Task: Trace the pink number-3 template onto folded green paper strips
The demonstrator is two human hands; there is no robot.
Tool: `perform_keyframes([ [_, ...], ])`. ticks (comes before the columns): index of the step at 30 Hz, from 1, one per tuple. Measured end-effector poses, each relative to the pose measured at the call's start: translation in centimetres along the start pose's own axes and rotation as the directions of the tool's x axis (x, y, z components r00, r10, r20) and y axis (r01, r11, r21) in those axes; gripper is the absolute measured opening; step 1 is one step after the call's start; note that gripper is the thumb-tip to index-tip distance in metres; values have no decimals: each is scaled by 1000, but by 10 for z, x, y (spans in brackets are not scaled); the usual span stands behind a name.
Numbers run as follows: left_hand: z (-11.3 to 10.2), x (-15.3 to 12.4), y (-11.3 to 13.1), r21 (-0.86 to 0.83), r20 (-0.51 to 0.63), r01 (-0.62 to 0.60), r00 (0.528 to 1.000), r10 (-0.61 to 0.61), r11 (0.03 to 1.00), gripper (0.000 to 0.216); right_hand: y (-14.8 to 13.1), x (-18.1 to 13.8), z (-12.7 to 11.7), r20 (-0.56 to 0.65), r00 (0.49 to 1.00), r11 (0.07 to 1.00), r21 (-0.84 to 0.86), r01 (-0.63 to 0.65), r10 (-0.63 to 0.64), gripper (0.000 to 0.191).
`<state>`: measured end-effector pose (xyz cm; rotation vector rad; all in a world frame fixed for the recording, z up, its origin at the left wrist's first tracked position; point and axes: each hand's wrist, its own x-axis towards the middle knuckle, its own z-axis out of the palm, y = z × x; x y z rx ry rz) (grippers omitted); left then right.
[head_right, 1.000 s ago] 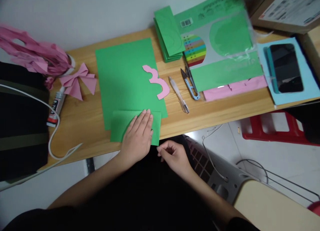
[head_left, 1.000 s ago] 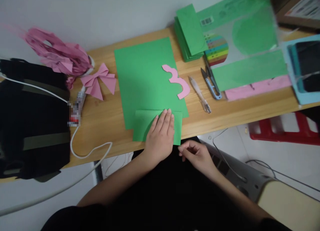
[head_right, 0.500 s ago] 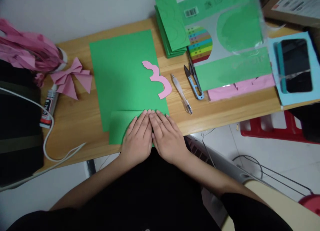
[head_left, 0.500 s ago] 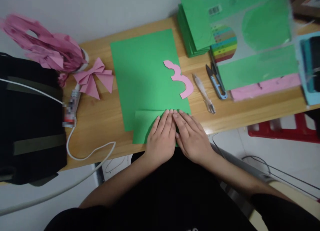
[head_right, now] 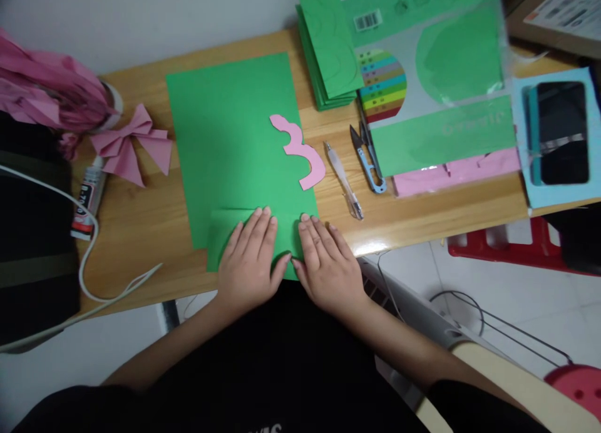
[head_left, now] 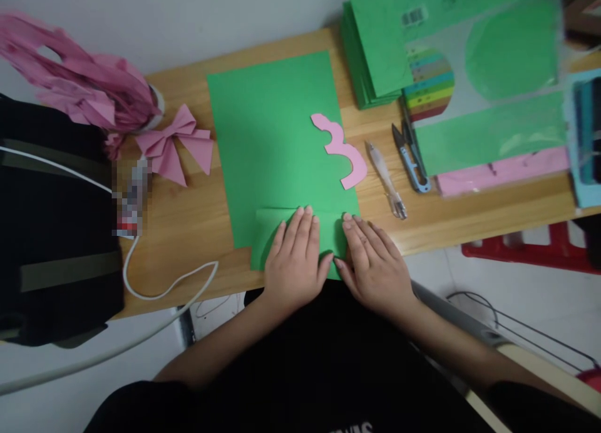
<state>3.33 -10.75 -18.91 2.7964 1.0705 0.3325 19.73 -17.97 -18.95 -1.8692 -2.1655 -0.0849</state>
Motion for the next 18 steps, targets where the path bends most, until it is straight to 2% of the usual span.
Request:
perform_keyframes([
  [6,-14,-16,-40,58,-25,111,994,-110,992,64,-1,1,-3,2,1000,1000,-9,-7,7,74],
  [9,-19,-21,-55,50,-20,100,995,-99,994,65,0,1,-3,4,1000,1000,24,-11,11,74],
  [18,-16,-28,-63,-9,49,100,994,-99,995,68,20,-8,-1,5,1000,951,307,-30,30,70],
])
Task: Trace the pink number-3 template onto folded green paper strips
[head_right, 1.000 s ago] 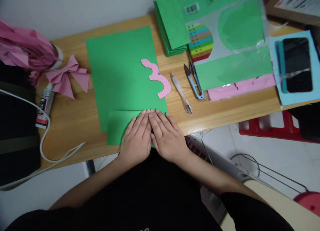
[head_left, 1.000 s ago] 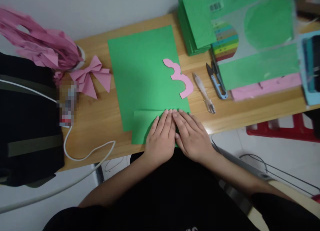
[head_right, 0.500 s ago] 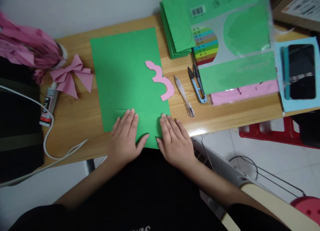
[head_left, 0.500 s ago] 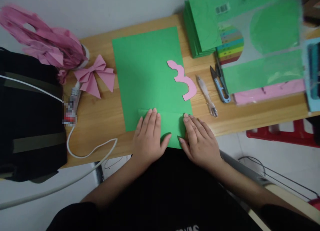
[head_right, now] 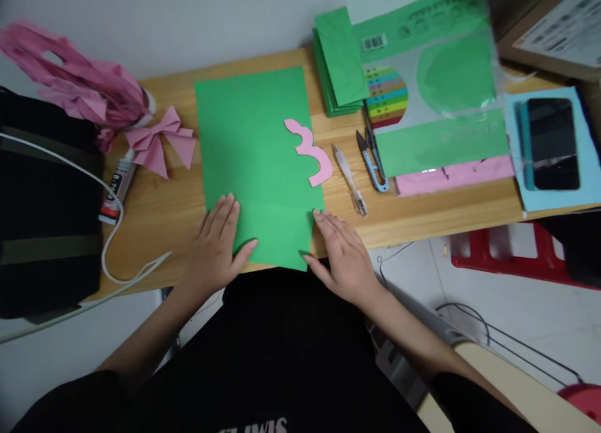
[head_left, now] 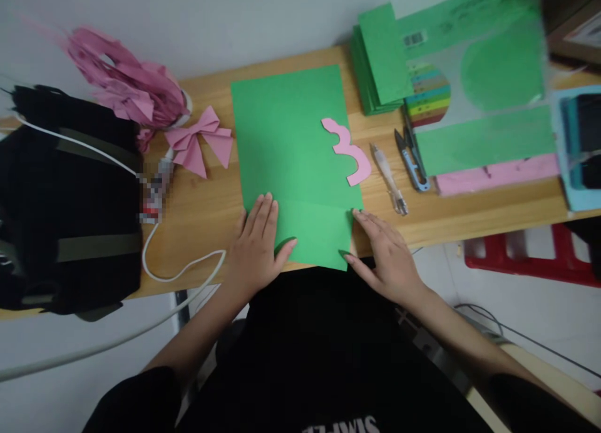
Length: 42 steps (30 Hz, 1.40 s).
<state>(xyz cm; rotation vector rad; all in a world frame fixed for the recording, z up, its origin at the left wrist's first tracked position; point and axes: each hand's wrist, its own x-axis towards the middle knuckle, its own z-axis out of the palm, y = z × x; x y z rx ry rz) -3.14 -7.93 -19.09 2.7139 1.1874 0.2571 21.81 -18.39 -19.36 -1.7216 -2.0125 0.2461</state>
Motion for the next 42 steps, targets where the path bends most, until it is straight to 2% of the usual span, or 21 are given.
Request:
perform_keyframes([
  [4,0,-1,-3,-28,39,11,999,-10,1000,68,7,-6,-6,-41,999,993,117,-8,13,56],
  [6,0,0,-4,-44,53,19,998,-17,999,69,7,-9,-6,-46,998,991,129,45,-39,55],
  [10,0,1,-7,-77,56,9,998,-4,997,69,2,-13,-2,-23,978,978,28,208,-207,45],
  [14,-5,9,-8,-93,-10,-8,1000,8,996,58,-3,-12,-1,-74,955,958,-28,285,-286,24],
  [16,-11,19,-6,-104,-44,-48,998,43,993,50,-6,-7,-7,-105,950,953,47,299,-293,19],
  [19,-23,42,1,-199,-11,-145,989,146,969,41,-11,5,-24,-130,957,931,230,283,-259,18],
  [21,-30,59,6,-398,44,-102,990,131,912,39,-13,15,-35,-134,962,911,311,269,-238,19],
  [24,-36,81,8,-689,125,69,992,25,721,35,-11,29,-46,-161,963,892,370,260,-214,23],
  [27,-37,92,5,-774,164,129,986,0,620,17,-4,40,-46,-222,971,884,431,181,-90,32],
  [30,-39,90,4,-832,195,172,981,-13,527,28,2,48,-41,-291,950,851,522,54,118,46],
  [32,-41,85,5,-858,209,202,977,-38,473,33,3,52,-39,-276,945,849,529,-3,175,49],
  [35,-43,76,8,-883,222,244,970,-101,401,36,0,58,-38,-241,959,903,428,-33,149,44],
  [39,-42,67,12,-906,227,281,954,-196,317,36,-4,64,-43,-269,961,964,264,16,57,44],
  [42,-41,62,15,-918,239,299,941,-239,261,37,-4,69,-47,-288,957,961,272,56,26,42],
])
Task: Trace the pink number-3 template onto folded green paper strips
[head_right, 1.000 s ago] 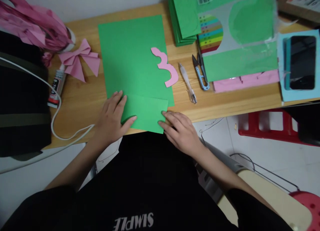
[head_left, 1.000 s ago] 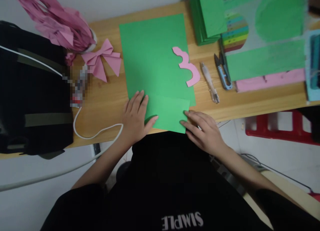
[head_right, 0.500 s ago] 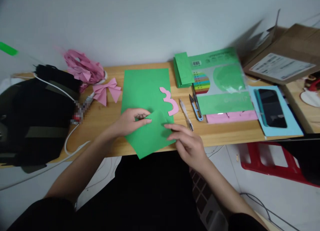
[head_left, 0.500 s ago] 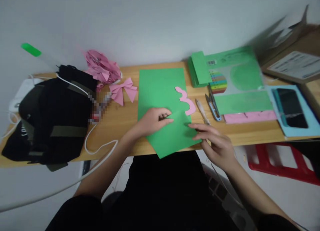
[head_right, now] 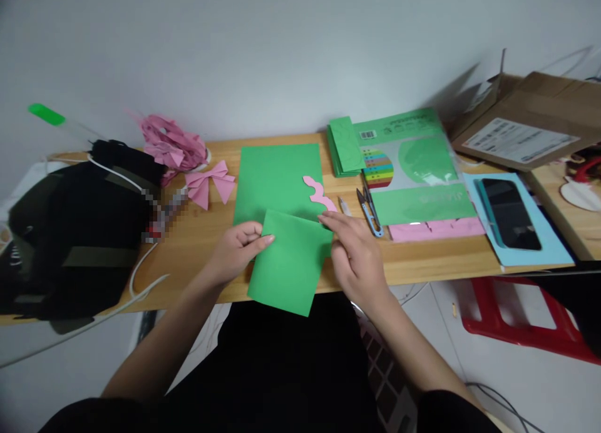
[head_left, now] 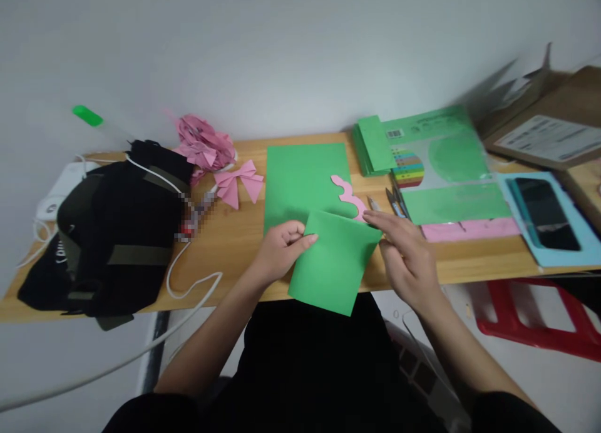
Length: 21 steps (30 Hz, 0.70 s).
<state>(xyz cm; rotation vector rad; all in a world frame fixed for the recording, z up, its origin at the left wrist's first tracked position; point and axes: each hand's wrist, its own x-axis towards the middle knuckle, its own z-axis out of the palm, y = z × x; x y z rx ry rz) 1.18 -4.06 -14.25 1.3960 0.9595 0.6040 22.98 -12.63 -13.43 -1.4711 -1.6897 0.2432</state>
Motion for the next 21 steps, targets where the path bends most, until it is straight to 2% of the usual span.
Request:
perform_keyframes([
  [4,4,-6,-1,-48,-50,19,998,-22,999,39,1,4,0,21,997,979,187,-79,77,37],
  [6,5,-8,-2,-60,-79,26,996,-30,998,40,0,5,1,17,994,974,196,-112,111,29],
  [9,6,-10,-5,-73,-123,32,992,-41,997,42,-1,5,5,-35,996,994,74,-78,81,20],
  [11,6,-10,-7,-78,-147,37,988,-48,996,42,-1,6,7,-60,998,997,-74,18,-22,21],
  [13,7,-11,-8,-80,-164,44,985,-57,996,42,-1,6,9,-47,990,966,-229,120,-134,21],
  [15,9,-11,-9,-82,-178,54,982,-68,995,43,1,6,11,-38,980,929,-328,171,-194,20],
  [18,16,-12,-15,-87,-198,71,976,-87,994,43,4,4,14,-78,978,922,-355,153,-193,12],
  [21,25,-14,-24,-86,-222,98,968,-115,991,39,8,4,17,-92,992,958,-280,58,-87,3],
])
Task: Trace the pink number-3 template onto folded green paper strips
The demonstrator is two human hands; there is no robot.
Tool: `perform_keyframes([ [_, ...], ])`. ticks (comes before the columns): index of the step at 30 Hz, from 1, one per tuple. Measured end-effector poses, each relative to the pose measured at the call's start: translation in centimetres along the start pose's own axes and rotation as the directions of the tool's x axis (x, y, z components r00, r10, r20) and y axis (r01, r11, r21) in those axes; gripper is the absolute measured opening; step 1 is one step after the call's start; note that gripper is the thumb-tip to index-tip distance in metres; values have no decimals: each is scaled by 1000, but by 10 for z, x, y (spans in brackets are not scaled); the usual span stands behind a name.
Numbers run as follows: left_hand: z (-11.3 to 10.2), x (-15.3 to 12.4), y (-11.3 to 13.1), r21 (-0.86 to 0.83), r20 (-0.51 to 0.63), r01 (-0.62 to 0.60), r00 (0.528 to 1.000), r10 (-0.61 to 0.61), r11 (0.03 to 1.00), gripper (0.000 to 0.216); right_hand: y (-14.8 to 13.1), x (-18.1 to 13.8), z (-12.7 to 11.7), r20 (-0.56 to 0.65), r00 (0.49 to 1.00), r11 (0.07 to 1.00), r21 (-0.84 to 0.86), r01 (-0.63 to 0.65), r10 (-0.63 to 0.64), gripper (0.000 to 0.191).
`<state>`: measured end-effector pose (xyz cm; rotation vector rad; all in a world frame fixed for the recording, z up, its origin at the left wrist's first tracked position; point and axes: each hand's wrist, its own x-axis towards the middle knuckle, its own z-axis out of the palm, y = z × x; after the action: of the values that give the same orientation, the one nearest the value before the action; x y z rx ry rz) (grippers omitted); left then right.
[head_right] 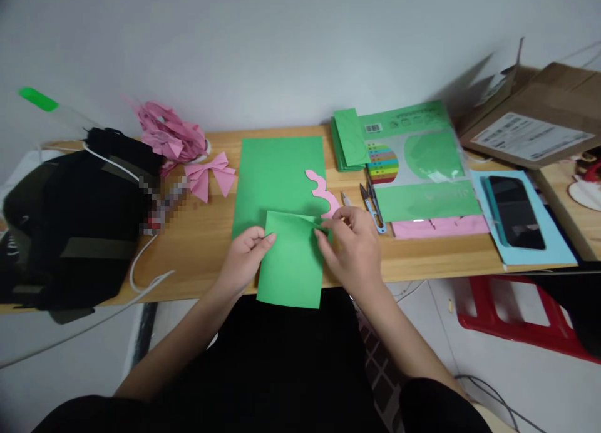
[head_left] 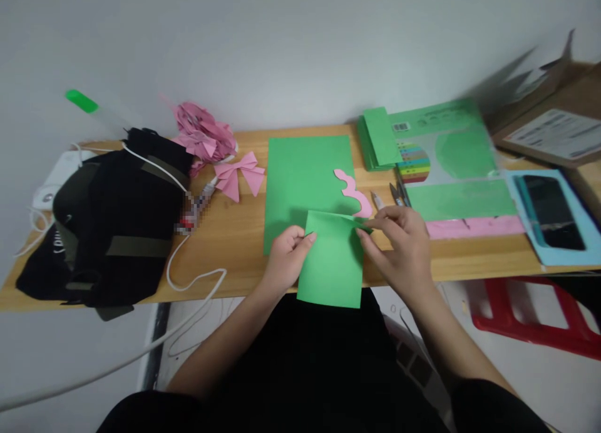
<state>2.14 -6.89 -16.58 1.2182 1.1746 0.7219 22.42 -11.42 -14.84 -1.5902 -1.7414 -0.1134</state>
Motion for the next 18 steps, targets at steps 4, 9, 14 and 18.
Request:
perform_keyframes([
  [4,9,-7,-11,52,21,39,999,-41,998,20,10,8,11,239,935,922,225,-315,262,15],
  [9,1,-20,-15,344,-27,-61,997,75,937,68,19,23,32,477,772,803,201,-561,420,20],
  [14,-19,-21,-20,811,297,-458,858,419,363,53,18,25,45,477,755,810,137,-570,450,16],
  [18,-27,-14,-26,798,503,-589,769,393,131,66,16,21,48,430,757,810,91,-579,492,19],
])
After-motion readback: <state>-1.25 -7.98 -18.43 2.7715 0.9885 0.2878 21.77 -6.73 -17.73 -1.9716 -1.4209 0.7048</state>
